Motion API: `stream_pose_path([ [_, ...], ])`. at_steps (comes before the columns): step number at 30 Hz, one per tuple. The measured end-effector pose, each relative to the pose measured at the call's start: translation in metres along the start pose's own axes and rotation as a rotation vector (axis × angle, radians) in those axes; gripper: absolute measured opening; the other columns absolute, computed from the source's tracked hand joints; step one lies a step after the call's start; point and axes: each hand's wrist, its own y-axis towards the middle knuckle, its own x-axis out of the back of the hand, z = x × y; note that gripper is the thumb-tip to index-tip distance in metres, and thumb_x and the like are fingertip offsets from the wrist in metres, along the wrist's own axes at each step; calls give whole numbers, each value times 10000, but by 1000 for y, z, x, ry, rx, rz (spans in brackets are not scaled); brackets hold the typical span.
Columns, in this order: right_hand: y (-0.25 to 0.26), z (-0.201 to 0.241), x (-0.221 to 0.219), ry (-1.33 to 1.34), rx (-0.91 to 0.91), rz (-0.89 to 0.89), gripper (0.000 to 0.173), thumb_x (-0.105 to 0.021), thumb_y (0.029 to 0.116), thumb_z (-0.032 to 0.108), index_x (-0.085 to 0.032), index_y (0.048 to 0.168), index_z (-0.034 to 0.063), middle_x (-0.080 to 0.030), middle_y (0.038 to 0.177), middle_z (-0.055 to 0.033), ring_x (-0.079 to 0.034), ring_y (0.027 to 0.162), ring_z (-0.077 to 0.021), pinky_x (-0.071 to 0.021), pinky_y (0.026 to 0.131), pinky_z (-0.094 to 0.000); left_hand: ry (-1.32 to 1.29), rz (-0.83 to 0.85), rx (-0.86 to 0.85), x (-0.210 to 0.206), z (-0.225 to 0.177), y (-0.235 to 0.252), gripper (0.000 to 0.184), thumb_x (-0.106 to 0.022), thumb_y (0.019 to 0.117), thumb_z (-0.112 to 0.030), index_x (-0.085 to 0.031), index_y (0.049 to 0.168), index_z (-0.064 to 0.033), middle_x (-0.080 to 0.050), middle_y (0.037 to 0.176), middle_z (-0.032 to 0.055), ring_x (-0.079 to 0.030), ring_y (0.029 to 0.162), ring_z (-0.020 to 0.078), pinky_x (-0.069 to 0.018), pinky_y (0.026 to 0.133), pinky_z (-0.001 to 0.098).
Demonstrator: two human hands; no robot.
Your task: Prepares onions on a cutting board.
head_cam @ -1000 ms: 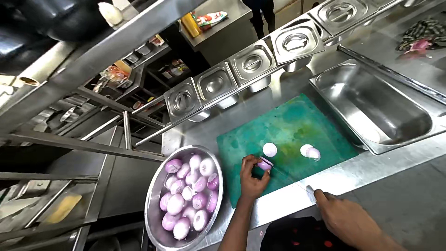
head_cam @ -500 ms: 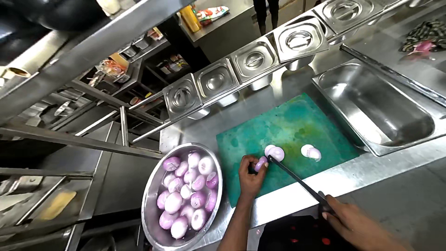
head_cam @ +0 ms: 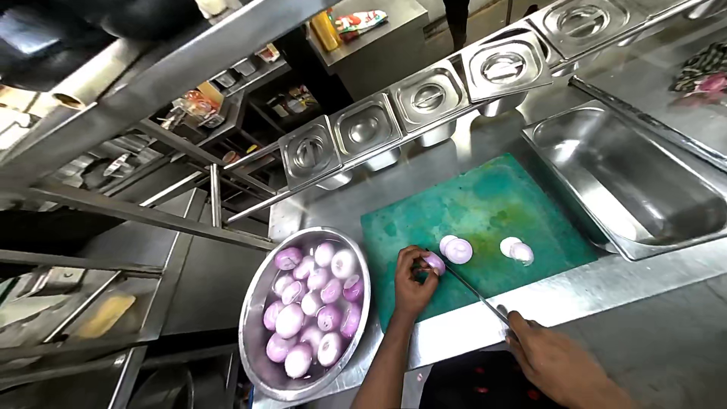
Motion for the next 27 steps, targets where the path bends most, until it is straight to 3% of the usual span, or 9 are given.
stream_pose_path([
  [7, -2, 3, -5, -54, 12, -85, 349, -466, 1049, 341, -552, 1243, 64, -694, 939, -190, -724, 813, -410, -579, 644, -555, 61, 64, 45, 6, 0, 3, 394, -766, 773, -165, -632, 1138, -105, -566, 1212, 76, -645, 915, 152, -607, 734, 305],
  [10, -3, 4, -10, -96, 78, -315, 268, -512, 1005, 290, -593, 1123, 63, -681, 819, -153, -710, 663, -369, -562, 520, -513, 93, 78, 34, 6, 1, 4, 381, -771, 777, -208, -639, 1123, -115, -565, 1202, 61, -633, 915, 136, -593, 723, 288],
  [13, -3, 10, -7, -150, 116, -417, 259, -529, 990, 281, -604, 1108, 62, -675, 796, -136, -694, 600, -345, -550, 473, -485, 131, 80, 27, 5, 0, 4, 364, -772, 768, -217, -639, 1096, -130, -568, 1192, 46, -627, 926, 124, -586, 732, 275],
  [23, -9, 18, -1, -216, 98, -367, 253, -550, 991, 249, -611, 1133, 49, -689, 833, -162, -697, 605, -362, -556, 482, -490, 169, 65, -12, 2, -3, 3, 364, -788, 761, -235, -647, 1079, -128, -582, 1156, 38, -626, 907, 109, -582, 727, 267],
  [27, 8, 35, 16, -170, 52, -189, 305, -464, 1043, 248, -571, 1236, 37, -700, 933, -191, -729, 779, -398, -583, 617, -517, 161, 53, -39, 0, -1, 1, 368, -778, 770, -241, -647, 1094, -126, -577, 1180, 39, -625, 934, 107, -581, 745, 262],
])
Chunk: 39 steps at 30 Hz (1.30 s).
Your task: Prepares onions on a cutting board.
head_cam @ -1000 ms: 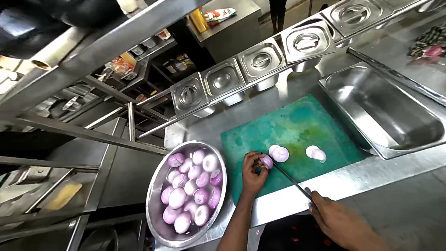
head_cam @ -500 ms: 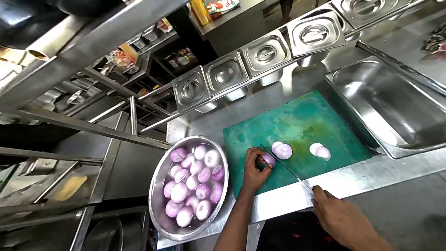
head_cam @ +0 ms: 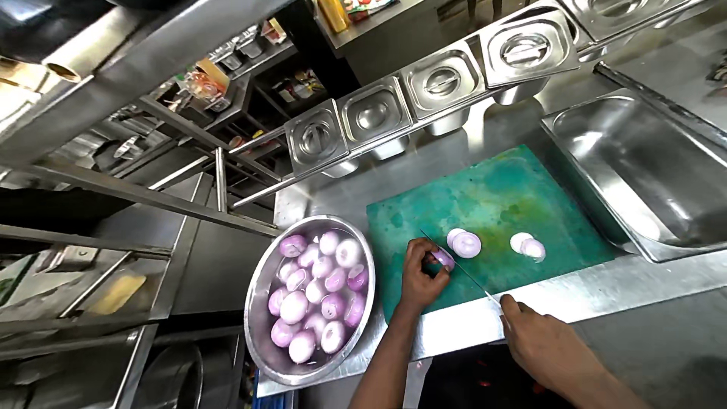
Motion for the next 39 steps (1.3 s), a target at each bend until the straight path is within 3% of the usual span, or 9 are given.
stream_pose_path([
  [3, 24, 14, 17, 39, -17, 167, 339, -397, 1083, 267, -502, 1316, 44, -689, 1032, -212, -719, 938, -418, -582, 748, -542, 13, -14, -7, -1, 0, -2, 386, -783, 758, -248, -658, 1101, -123, -576, 1209, 48, -634, 963, 113, -593, 764, 270],
  [7, 23, 10, 14, 51, -46, 262, 362, -399, 1081, 262, -472, 1359, 41, -677, 1102, -228, -706, 1001, -428, -577, 803, -554, 24, -23, -43, -2, 2, -3, 381, -790, 755, -252, -657, 1090, -130, -579, 1199, 41, -631, 982, 113, -591, 777, 270],
  [9, -5, -11, -11, 89, -65, 235, 400, -441, 1056, 249, -500, 1379, 19, -691, 1084, -251, -713, 944, -458, -579, 756, -592, 15, -31, -45, -1, 2, -4, 389, -790, 760, -252, -662, 1105, -125, -581, 1203, 44, -632, 985, 112, -594, 778, 270],
  [13, -56, -46, -39, 119, -83, 123, 399, -462, 1074, 291, -575, 1308, -13, -712, 1004, -291, -713, 785, -512, -564, 637, -655, 4, -37, -14, -1, 3, -3, 392, -784, 774, -262, -653, 1115, -121, -582, 1196, 47, -633, 962, 115, -595, 766, 277],
  [18, -31, -26, -39, 36, 17, -293, 245, -518, 984, 250, -615, 1059, 38, -665, 733, -137, -664, 517, -343, -533, 423, -501, 18, -23, -6, 1, 2, -3, 415, -784, 760, -236, -629, 1132, -131, -576, 1187, 38, -627, 957, 115, -588, 757, 269],
  [21, -17, -12, -33, -23, 44, -347, 226, -551, 947, 237, -618, 1047, 46, -654, 731, -118, -666, 521, -317, -530, 417, -466, 28, -14, -20, 2, 3, -2, 407, -787, 765, -257, -627, 1117, -131, -570, 1174, 37, -622, 955, 115, -585, 753, 272],
  [31, -20, -6, -27, -95, 71, -319, 217, -539, 961, 227, -615, 1042, 41, -649, 729, -121, -648, 492, -312, -516, 397, -444, 54, -30, -28, -1, 1, -3, 396, -795, 755, -250, -642, 1091, -109, -567, 1168, 44, -617, 958, 105, -582, 772, 257],
  [34, -11, 4, -14, -77, 23, -178, 235, -551, 987, 225, -610, 1114, 36, -682, 802, -151, -697, 594, -347, -554, 480, -463, 63, -39, -42, -2, 0, -4, 389, -787, 765, -249, -642, 1101, -118, -576, 1161, 40, -619, 964, 109, -581, 771, 263],
  [39, 23, 22, 13, 11, -27, 133, 313, -420, 1067, 247, -521, 1278, 40, -693, 987, -199, -728, 878, -405, -586, 704, -517, 70, -59, -68, -3, 1, -6, 393, -781, 776, -256, -648, 1121, -124, -575, 1187, 42, -622, 952, 104, -583, 767, 257],
])
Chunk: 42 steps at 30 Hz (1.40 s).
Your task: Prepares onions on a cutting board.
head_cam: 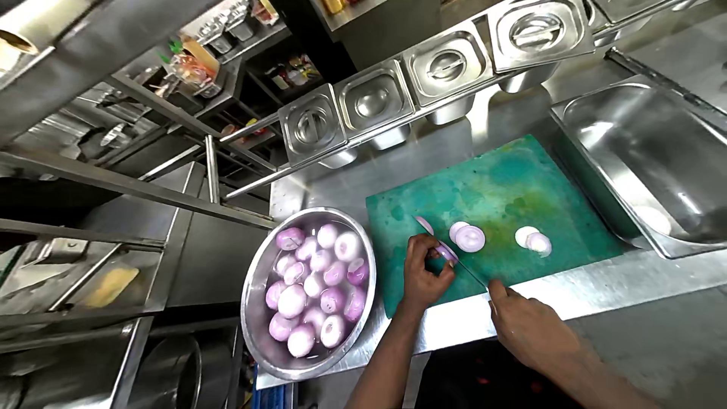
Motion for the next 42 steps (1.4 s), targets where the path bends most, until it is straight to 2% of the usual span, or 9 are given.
stream_pose_path([
  [4, -7, -10, -11, 43, -36, 71, 361, -420, 1064, 234, -496, 1347, 23, -689, 1071, -229, -720, 946, -426, -583, 755, -551, 11, -9, -18, -1, 0, -1, 404, -785, 757, -245, -659, 1109, -94, -586, 1185, 59, -636, 963, 112, -594, 774, 266],
  [8, -56, -55, -60, 66, -53, -38, 385, -479, 1052, 231, -559, 1347, -3, -715, 1029, -273, -719, 770, -486, -570, 623, -627, -5, -1, 15, 2, -2, 0, 404, -780, 789, -253, -654, 1133, -82, -585, 1211, 65, -637, 968, 118, -594, 779, 270],
  [10, -73, -66, -66, 61, -49, -58, 358, -491, 1060, 247, -592, 1260, -32, -713, 984, -291, -712, 733, -503, -565, 597, -631, -11, 11, 20, 3, -2, -1, 401, -783, 805, -260, -649, 1143, -90, -583, 1215, 57, -635, 978, 116, -595, 786, 273],
  [12, -75, -69, -67, 74, -20, -113, 339, -495, 1053, 271, -601, 1201, -16, -713, 948, -267, -711, 702, -478, -565, 568, -611, -17, 20, 23, 5, -1, -2, 411, -787, 810, -263, -650, 1162, -100, -583, 1222, 57, -639, 985, 123, -603, 791, 287],
  [17, -51, -53, -62, 7, 70, -461, 269, -492, 994, 268, -613, 1069, 39, -664, 734, -125, -648, 490, -327, -524, 405, -486, -31, 28, 10, 6, 0, -4, 406, -800, 811, -274, -650, 1157, -123, -581, 1218, 46, -637, 1002, 134, -609, 808, 302],
  [19, -42, -44, -57, -35, 76, -516, 244, -503, 970, 254, -618, 1032, 47, -653, 718, -113, -638, 473, -312, -514, 389, -465, -26, 17, 3, 6, 0, -3, 401, -800, 803, -265, -644, 1147, -129, -580, 1208, 41, -637, 996, 125, -608, 806, 295],
  [34, -39, -32, -45, -125, 93, -455, 216, -514, 968, 230, -614, 1026, 48, -643, 719, -119, -645, 487, -309, -514, 397, -444, 3, 5, 2, 6, -1, -2, 388, -800, 783, -242, -642, 1107, -101, -581, 1187, 56, -639, 977, 119, -605, 784, 279],
  [37, -31, -24, -36, -83, 59, -313, 228, -532, 988, 213, -610, 1102, 32, -677, 802, -153, -702, 614, -349, -555, 486, -469, -3, -1, 6, 5, -2, -3, 394, -803, 783, -243, -645, 1116, -103, -581, 1199, 58, -643, 981, 123, -608, 787, 281],
  [42, -10, -11, -19, -15, 32, -109, 314, -458, 1044, 220, -563, 1257, 14, -702, 964, -203, -731, 811, -401, -586, 647, -514, -27, -6, 20, 5, -1, -3, 395, -805, 785, -239, -651, 1126, -113, -586, 1204, 51, -645, 990, 132, -615, 801, 299],
])
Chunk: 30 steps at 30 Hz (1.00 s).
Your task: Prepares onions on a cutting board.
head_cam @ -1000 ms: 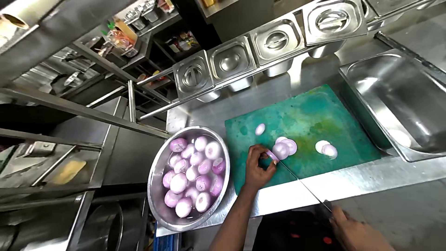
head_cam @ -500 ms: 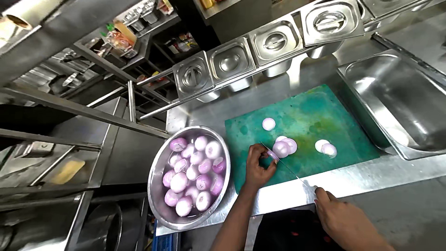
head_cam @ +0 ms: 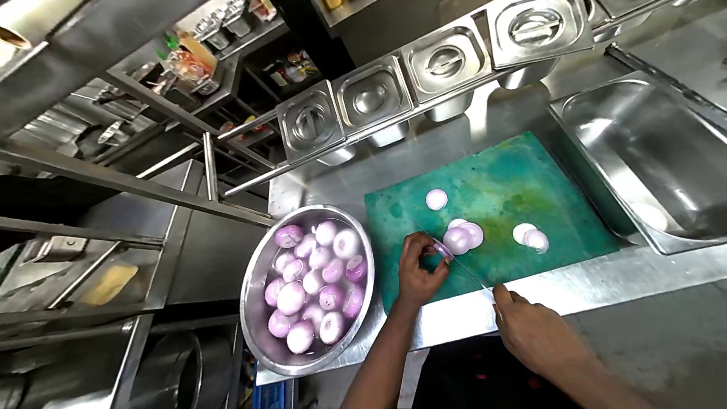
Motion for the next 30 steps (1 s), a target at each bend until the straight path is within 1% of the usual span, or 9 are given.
stream_pose_path([
  [6, 21, 7, 7, 45, -22, 132, 321, -390, 1080, 247, -525, 1279, 34, -692, 1015, -203, -725, 912, -406, -586, 732, -521, 2, -20, 32, 0, -2, 1, 396, -802, 765, -239, -663, 1111, -106, -594, 1194, 51, -647, 994, 133, -610, 800, 295],
  [9, 5, -3, 1, 83, -65, 218, 357, -425, 1065, 219, -488, 1358, 25, -680, 1104, -234, -710, 983, -434, -580, 781, -563, -10, -19, 43, -1, -3, -1, 403, -815, 746, -221, -658, 1100, -108, -590, 1200, 47, -642, 1004, 131, -606, 810, 289],
  [11, -18, -23, -19, 102, -96, 209, 404, -451, 1047, 216, -486, 1405, 31, -690, 1111, -241, -716, 940, -448, -581, 751, -590, -30, -34, 44, 0, -2, 0, 401, -815, 748, -212, -660, 1099, -95, -595, 1198, 57, -650, 994, 137, -612, 802, 295],
  [16, -54, -48, -34, 96, -76, 150, 388, -462, 1058, 267, -516, 1359, 28, -710, 993, -252, -722, 799, -467, -576, 656, -601, -72, -41, 65, 0, 1, 1, 412, -822, 754, -198, -648, 1117, -114, -593, 1193, 52, -653, 978, 147, -618, 793, 309],
  [21, -60, -67, -27, 230, -15, 224, 412, -480, 1055, 329, -522, 1333, 28, -700, 927, -250, -714, 843, -473, -566, 706, -624, -102, -52, 107, -2, 3, 3, 418, -816, 747, -181, -638, 1120, -119, -595, 1181, 61, -660, 949, 171, -626, 758, 331],
  [24, -68, -83, -28, 404, 52, 177, 406, -512, 1038, 358, -549, 1246, 12, -666, 804, -209, -696, 752, -430, -551, 661, -611, -55, -58, 105, -4, 3, 4, 418, -796, 748, -199, -628, 1118, -101, -599, 1169, 76, -668, 964, 182, -632, 744, 339],
  [26, -71, -91, -26, 519, 48, 127, 382, -519, 1041, 365, -561, 1197, 18, -647, 767, -173, -679, 708, -386, -549, 645, -592, 78, -58, 69, -7, 4, 5, 418, -793, 763, -276, -641, 1119, -116, -613, 1174, 57, -630, 1028, 167, -589, 781, 319],
  [28, -73, -97, -23, 613, 8, 101, 378, -523, 1046, 369, -568, 1202, 29, -652, 764, -152, -677, 677, -349, -557, 640, -569, 209, -42, 23, -11, 4, 7, 421, -783, 775, -341, -662, 1121, -133, -622, 1199, 49, -582, 1126, 193, -533, 893, 377],
  [30, -74, -102, -26, 685, -14, 61, 392, -528, 1042, 382, -565, 1224, 37, -651, 758, -138, -672, 643, -321, -563, 612, -549, 313, 3, -23, -17, 2, 10, 520, -800, 753, -398, -664, 1178, -132, -612, 1252, 85, -574, 1189, 247, -528, 957, 458],
])
